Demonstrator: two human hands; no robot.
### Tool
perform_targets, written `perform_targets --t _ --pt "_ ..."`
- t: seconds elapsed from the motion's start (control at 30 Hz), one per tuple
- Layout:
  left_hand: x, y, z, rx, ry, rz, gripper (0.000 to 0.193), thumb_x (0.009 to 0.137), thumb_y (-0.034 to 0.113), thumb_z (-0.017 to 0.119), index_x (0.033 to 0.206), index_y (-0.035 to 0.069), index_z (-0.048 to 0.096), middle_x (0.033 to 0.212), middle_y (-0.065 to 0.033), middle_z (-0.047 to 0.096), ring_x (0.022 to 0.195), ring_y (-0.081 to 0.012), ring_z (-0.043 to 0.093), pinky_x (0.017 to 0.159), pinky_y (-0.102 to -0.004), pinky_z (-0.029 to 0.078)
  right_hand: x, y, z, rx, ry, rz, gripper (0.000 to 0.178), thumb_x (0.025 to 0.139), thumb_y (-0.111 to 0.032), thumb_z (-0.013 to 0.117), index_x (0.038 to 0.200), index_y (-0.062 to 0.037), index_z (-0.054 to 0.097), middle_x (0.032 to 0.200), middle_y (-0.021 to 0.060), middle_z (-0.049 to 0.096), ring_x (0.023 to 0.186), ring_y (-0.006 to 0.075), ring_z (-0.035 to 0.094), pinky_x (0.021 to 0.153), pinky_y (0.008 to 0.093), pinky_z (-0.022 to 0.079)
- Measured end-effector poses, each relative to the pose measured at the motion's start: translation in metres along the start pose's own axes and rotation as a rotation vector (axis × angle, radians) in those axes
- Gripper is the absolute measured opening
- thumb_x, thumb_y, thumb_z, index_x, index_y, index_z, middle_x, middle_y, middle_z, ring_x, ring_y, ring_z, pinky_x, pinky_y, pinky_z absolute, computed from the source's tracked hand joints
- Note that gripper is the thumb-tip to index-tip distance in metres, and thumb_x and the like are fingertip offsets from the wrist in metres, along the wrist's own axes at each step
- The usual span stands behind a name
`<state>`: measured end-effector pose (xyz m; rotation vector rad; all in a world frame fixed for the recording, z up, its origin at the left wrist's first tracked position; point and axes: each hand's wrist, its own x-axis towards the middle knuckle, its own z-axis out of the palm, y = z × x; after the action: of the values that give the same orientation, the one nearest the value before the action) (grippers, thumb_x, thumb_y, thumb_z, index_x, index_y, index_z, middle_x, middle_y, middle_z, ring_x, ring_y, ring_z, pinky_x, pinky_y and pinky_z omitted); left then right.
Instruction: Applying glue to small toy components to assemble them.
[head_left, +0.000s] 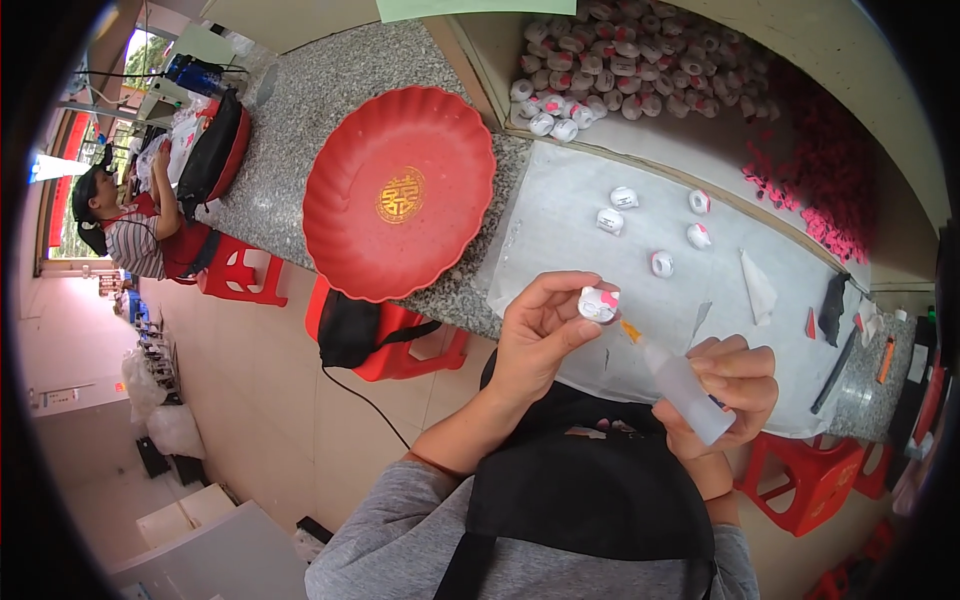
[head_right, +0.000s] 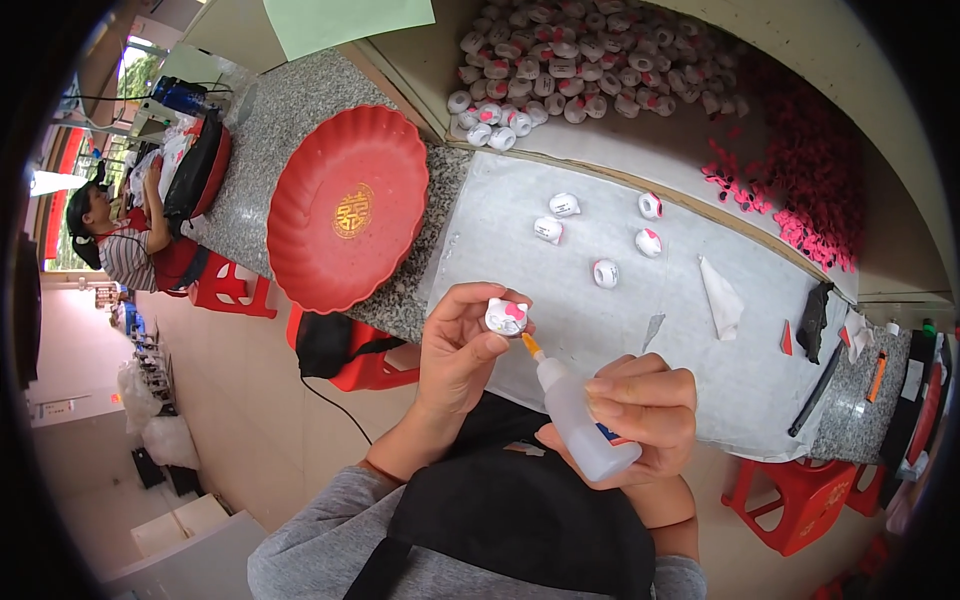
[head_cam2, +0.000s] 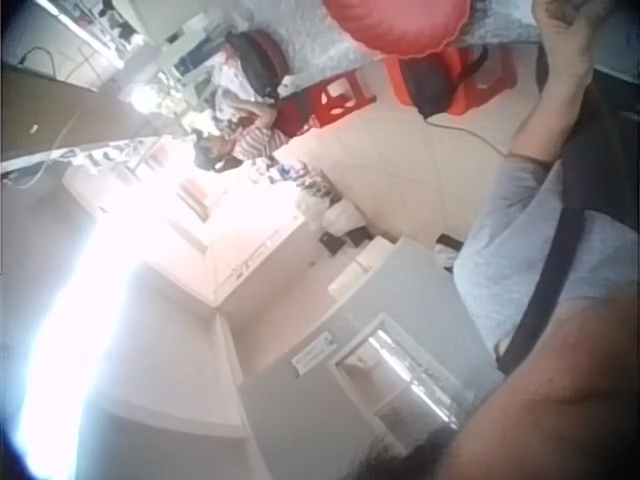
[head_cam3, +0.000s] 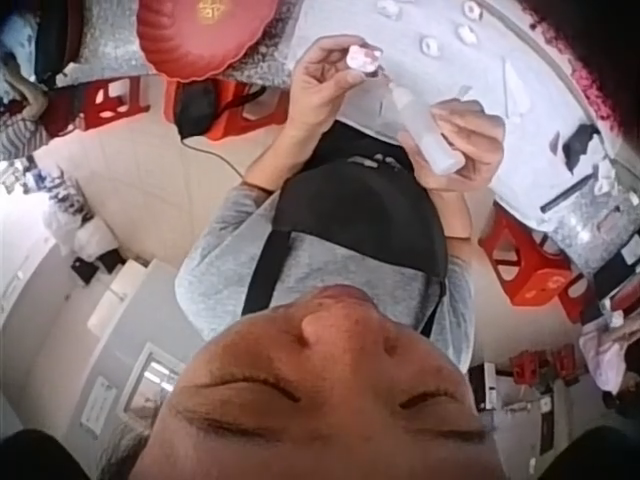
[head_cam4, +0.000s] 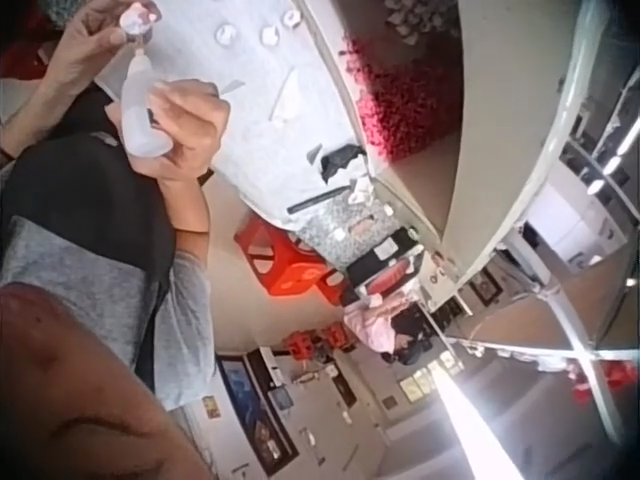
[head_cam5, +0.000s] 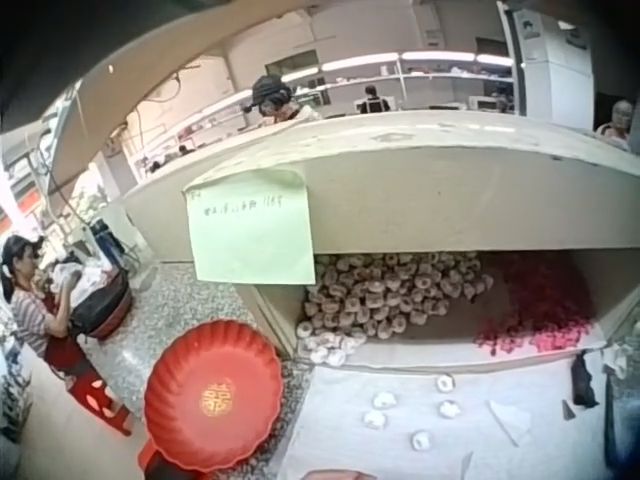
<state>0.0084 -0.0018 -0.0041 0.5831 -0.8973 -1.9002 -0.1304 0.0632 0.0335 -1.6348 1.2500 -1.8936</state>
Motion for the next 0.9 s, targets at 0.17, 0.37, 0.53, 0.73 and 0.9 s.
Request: perform_targets --t 0.17,0.37,0.53,0.73,0.9 --pt "0.0002 -0.0009 0.0026 0.008 0.006 -0.006 0.037 0.068 0.001 0.058 0.101 0.001 0.044 0.096 -0.0142 0.05 0.086 -0.0183 0.052 0.077 -0.0324 0.043 -0.0015 0.0012 -0.0009 0.015 0.0 -0.001 0.037 0.059 -0.014 0.071 0.081 -0.0079 0.042 0.078 0.0048 0.044 0.061 0.012 0.044 0.054 0.0226 0.039" --pt "0.0003 -0.0017 0.0043 0.007 -0.013 -0.012 0.035 0.068 0.001 0.058 0.101 0.001 0.044 0.095 -0.0134 0.05 0.085 -0.017 0.051 0.077 -0.0323 0.043 -0.0029 0.0003 -0.0032 0.041 0.011 0.001 0.036 0.059 -0.013 0.071 0.08 -0.0078 0.042 0.078 0.0047 0.044 0.061 0.0123 0.045 0.053 0.0227 0.039" --pt "-0.0001 -0.0028 0.0043 0.008 -0.006 -0.015 0.035 0.069 0.0 0.057 0.101 0.0 0.044 0.095 -0.0134 0.05 0.086 -0.0171 0.051 0.077 -0.032 0.043 -0.0017 0.0007 -0.004 0.047 -0.018 0.003 0.036 0.058 -0.011 0.071 0.081 -0.0074 0.042 0.078 0.0046 0.043 0.061 0.0124 0.045 0.053 0.0223 0.039" --pt "-0.0008 -0.0012 0.0035 0.021 -0.005 -0.016 0.035 0.068 0.0 0.057 0.101 0.001 0.044 0.094 -0.013 0.051 0.086 -0.0177 0.052 0.078 -0.0319 0.043 -0.001 0.0008 -0.003 0.017 -0.001 -0.013 0.037 0.058 -0.012 0.071 0.081 -0.0074 0.042 0.078 0.0046 0.043 0.061 0.0123 0.045 0.053 0.0221 0.039" --pt "-0.0007 -0.0016 0.0043 0.022 0.004 -0.008 0.035 0.068 0.0 0.058 0.1 0.001 0.044 0.095 -0.013 0.051 0.086 -0.0175 0.052 0.077 -0.0313 0.043 -0.0012 -0.0002 -0.0029 0.025 -0.012 -0.005 0.037 0.059 -0.012 0.071 0.081 -0.0077 0.042 0.078 0.0049 0.043 0.06 0.0119 0.045 0.053 0.022 0.039"
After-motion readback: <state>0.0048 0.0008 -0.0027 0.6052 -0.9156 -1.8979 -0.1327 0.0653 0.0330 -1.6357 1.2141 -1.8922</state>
